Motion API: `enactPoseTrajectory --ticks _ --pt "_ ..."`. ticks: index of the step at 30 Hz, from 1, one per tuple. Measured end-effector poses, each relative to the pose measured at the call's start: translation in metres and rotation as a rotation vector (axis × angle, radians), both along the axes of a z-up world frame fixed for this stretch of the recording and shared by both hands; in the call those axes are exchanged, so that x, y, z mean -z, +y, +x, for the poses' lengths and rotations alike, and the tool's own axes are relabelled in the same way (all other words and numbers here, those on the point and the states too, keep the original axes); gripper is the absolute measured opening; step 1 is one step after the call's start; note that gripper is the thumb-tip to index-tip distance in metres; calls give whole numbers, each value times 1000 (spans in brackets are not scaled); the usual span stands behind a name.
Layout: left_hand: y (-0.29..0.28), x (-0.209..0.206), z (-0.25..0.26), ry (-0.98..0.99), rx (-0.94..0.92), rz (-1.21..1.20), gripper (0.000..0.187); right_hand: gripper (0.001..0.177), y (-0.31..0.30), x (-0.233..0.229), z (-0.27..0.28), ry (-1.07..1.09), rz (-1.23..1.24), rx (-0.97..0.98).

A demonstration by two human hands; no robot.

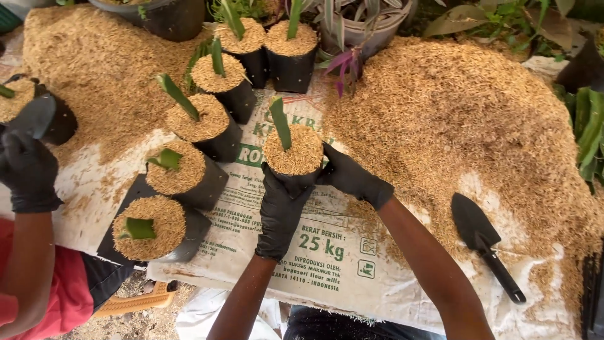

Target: The person places a cactus cutting into a black plastic bag filled with sawdust. Using a small trowel, they scoop sawdust from a large pile and add it to the bag, packing it around the cutting. The person then uses the trowel to level the sawdust surface inside the bag.

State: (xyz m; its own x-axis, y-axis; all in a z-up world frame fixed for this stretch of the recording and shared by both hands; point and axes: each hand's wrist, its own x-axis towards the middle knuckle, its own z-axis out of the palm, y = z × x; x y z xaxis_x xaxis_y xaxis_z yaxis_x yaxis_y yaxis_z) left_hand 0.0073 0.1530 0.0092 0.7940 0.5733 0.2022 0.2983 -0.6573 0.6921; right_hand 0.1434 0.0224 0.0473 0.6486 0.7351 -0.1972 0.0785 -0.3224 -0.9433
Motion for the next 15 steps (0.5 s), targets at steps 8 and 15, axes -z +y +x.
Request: enactPoseTrajectory --ticks 8,15 --pt "21 17 26 -29 -71 -412 112 78 11 16 -8 -18 -18 168" --pt "50 28 79 -25 -46 -369 111 83 -45 -3 -26 -33 -113 175"
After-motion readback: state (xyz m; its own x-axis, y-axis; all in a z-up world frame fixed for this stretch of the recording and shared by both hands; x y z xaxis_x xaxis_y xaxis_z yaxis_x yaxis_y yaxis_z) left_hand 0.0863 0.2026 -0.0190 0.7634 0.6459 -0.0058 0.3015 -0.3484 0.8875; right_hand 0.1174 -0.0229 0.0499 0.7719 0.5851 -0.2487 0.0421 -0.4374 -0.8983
